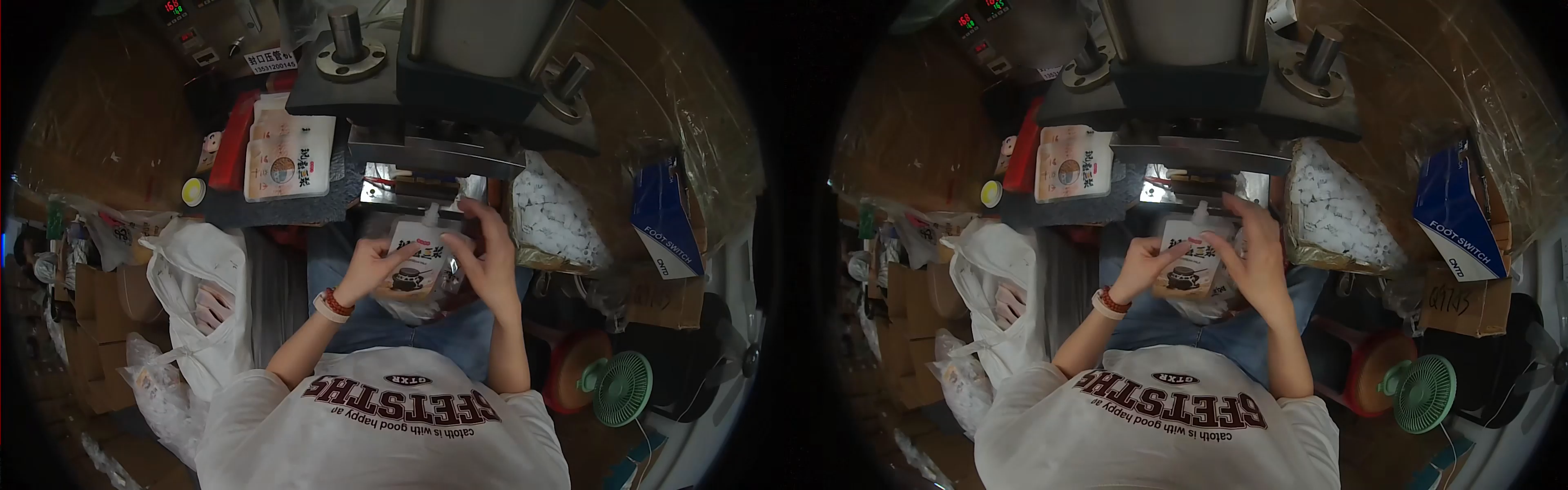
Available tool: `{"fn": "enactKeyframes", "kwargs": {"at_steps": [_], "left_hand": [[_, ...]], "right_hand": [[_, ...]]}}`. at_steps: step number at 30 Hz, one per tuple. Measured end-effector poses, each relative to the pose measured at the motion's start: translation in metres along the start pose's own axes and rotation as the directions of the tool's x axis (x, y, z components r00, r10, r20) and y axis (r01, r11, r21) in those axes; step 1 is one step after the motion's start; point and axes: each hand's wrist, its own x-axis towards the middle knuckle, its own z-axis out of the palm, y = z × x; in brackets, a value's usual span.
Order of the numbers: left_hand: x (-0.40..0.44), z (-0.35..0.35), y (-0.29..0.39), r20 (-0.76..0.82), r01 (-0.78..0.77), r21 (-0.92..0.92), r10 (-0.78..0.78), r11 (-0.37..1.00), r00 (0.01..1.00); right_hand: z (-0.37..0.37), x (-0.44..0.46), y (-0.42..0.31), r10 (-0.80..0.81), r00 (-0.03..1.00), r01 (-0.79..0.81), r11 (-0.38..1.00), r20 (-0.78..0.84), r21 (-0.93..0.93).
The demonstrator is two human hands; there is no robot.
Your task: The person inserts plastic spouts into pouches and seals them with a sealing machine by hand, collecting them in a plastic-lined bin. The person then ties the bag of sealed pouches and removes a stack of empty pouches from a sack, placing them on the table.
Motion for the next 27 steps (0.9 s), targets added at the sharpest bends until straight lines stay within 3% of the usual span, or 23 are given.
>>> {"fn": "enactKeyframes", "kwargs": {"at_steps": [1,3,5,7,9,11,13,15,17,18,19,20,21,22,24,25,26,27], "left_hand": [[0.009,0.008,0.001,-0.037,0.073,-0.210,-0.082,0.975,0.996],[0.023,0.009,0.008,-0.045,0.097,-0.281,-0.114,0.955,0.992],[0.040,0.006,0.012,0.019,0.183,-0.525,-0.204,0.831,0.979],[0.049,0.005,0.018,0.033,0.183,-0.586,-0.202,0.789,0.979],[0.054,0.005,0.024,0.061,0.185,-0.674,-0.196,0.715,0.979],[0.055,0.008,0.017,0.068,0.197,-0.687,-0.208,0.700,0.976],[0.063,0.004,-0.011,-0.011,0.289,-0.443,-0.328,0.849,0.945],[0.065,0.001,-0.011,-0.003,0.225,-0.447,-0.253,0.866,0.967],[0.057,-0.031,0.013,-0.076,0.132,-0.162,-0.146,0.978,0.986],[0.054,-0.050,0.014,-0.281,0.133,0.147,-0.088,0.980,0.956],[0.048,-0.066,0.014,-0.472,0.125,0.580,0.207,0.805,0.857],[0.040,-0.080,0.011,-0.472,0.234,0.860,0.533,0.453,0.703],[0.030,-0.096,0.000,-0.431,0.284,0.883,0.402,0.374,0.808],[0.023,-0.103,-0.010,-0.430,0.283,0.883,0.402,0.376,0.808],[0.008,-0.107,-0.028,-0.277,0.150,0.947,0.490,0.283,0.826],[0.001,-0.108,-0.032,-0.265,0.138,0.949,0.487,0.282,0.832],[-0.007,-0.106,-0.038,-0.322,0.110,0.922,0.578,0.371,0.750],[-0.014,-0.101,-0.043,-0.387,0.067,0.886,0.649,0.460,0.655]], "right_hand": [[-0.005,0.002,0.000,-0.006,1.000,0.006,1.000,-0.003,0.001],[-0.029,0.003,0.002,0.088,0.984,-0.086,0.996,-0.155,0.024],[-0.050,0.006,0.016,0.079,0.976,-0.108,0.985,-0.203,-0.136],[-0.060,0.007,0.037,0.091,0.969,-0.148,0.958,-0.228,-0.246],[-0.058,0.004,0.074,0.098,0.975,-0.211,0.684,-0.198,-0.699],[-0.053,0.000,0.090,0.076,0.975,-0.210,0.607,-0.207,-0.766],[-0.057,-0.001,0.105,0.119,0.987,-0.160,0.670,-0.108,-0.725],[-0.056,0.003,0.109,0.076,0.991,-0.132,0.673,-0.109,-0.728],[-0.062,0.006,0.112,0.092,0.993,-0.118,0.710,-0.075,-0.695],[-0.059,0.008,0.109,0.076,0.994,-0.105,0.718,-0.072,-0.688],[-0.058,0.007,0.105,0.124,0.984,-0.177,0.754,-0.128,-0.632],[-0.058,0.007,0.103,0.178,0.967,-0.251,0.780,-0.181,-0.573],[-0.058,0.006,0.104,0.176,0.967,-0.250,0.778,-0.183,-0.576],[-0.056,0.005,0.106,0.162,0.960,-0.264,0.794,-0.227,-0.547],[-0.054,0.004,0.102,0.160,0.950,-0.282,0.805,-0.268,-0.521],[-0.050,0.008,0.095,-0.034,0.960,-0.143,0.797,-0.279,-0.586],[-0.049,0.008,0.088,-0.223,0.937,-0.009,0.755,-0.270,-0.656],[-0.048,0.003,0.083,-0.213,0.938,-0.025,0.743,-0.273,-0.668]]}}
